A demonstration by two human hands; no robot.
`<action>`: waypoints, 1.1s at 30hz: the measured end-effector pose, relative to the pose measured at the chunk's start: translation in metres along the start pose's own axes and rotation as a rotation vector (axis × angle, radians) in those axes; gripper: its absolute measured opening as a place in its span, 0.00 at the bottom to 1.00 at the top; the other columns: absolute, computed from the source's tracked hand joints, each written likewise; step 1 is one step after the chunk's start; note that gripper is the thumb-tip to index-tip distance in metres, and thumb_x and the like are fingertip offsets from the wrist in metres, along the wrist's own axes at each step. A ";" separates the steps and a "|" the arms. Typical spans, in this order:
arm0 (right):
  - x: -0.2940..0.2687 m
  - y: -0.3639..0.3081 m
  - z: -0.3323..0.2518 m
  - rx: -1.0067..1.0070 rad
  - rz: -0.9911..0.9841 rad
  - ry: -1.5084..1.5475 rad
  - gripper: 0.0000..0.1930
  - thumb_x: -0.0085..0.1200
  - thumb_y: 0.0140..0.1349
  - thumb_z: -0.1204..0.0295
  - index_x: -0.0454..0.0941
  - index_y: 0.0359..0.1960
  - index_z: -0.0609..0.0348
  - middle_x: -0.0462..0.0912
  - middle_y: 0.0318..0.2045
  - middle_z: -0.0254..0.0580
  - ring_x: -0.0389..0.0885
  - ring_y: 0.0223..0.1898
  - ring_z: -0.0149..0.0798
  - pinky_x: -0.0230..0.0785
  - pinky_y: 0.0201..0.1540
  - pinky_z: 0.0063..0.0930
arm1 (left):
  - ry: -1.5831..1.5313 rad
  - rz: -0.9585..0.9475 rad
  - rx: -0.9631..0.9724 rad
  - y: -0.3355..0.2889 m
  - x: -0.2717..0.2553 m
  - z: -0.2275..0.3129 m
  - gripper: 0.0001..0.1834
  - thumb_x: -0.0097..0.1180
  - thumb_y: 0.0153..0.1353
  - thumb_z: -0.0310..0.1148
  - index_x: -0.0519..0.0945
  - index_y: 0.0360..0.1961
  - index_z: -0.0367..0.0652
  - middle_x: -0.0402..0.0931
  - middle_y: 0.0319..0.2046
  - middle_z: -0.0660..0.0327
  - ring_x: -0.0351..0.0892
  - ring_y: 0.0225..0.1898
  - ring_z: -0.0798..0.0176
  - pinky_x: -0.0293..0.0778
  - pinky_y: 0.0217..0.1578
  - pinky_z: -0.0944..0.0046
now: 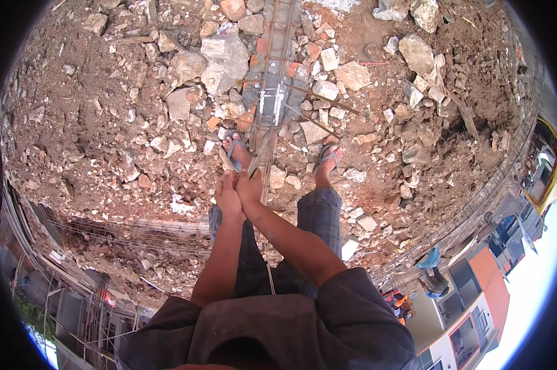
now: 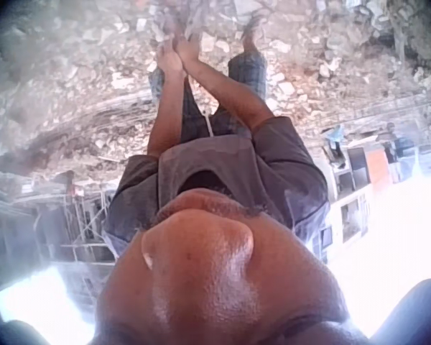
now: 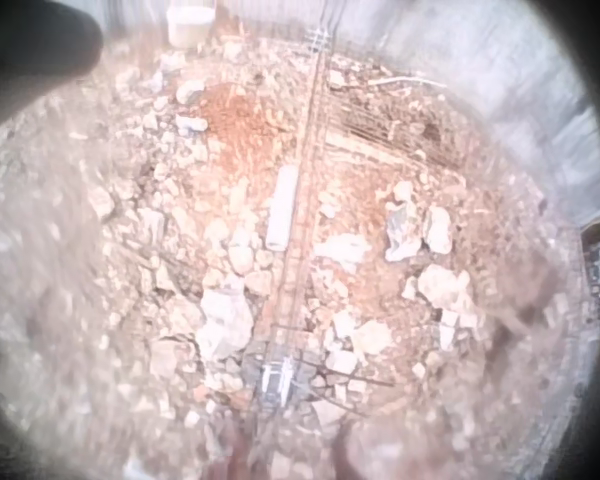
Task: The person lifts and positions a vertical rebar cage with assistance from another worker, then uses a metal bar to adjust and align horizontal rebar elements on the ground. The person repeatedly strikes and shifts the rebar to align it with the cage structure.
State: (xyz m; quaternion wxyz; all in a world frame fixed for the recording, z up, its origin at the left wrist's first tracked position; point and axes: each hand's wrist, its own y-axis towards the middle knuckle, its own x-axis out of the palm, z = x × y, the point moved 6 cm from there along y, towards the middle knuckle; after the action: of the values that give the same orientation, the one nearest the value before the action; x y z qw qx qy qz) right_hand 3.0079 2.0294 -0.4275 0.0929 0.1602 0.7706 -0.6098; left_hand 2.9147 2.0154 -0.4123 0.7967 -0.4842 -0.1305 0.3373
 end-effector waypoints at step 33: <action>-0.271 0.125 0.085 -0.035 -0.576 -0.463 0.23 0.56 0.72 0.50 0.79 0.51 0.59 0.85 0.39 0.40 0.84 0.38 0.33 0.76 0.44 0.33 | -0.487 0.694 -0.090 -0.001 -0.134 -0.148 0.25 0.64 0.68 0.40 0.78 0.58 0.32 0.82 0.52 0.51 0.85 0.46 0.58 0.80 0.47 0.48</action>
State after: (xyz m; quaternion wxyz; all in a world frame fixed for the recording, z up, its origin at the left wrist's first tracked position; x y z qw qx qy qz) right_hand 3.3005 1.9367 -0.4696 0.0919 -0.2071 0.7530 -0.6178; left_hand 2.8957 1.8248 -0.4691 0.5600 -0.4398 -0.1588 0.6839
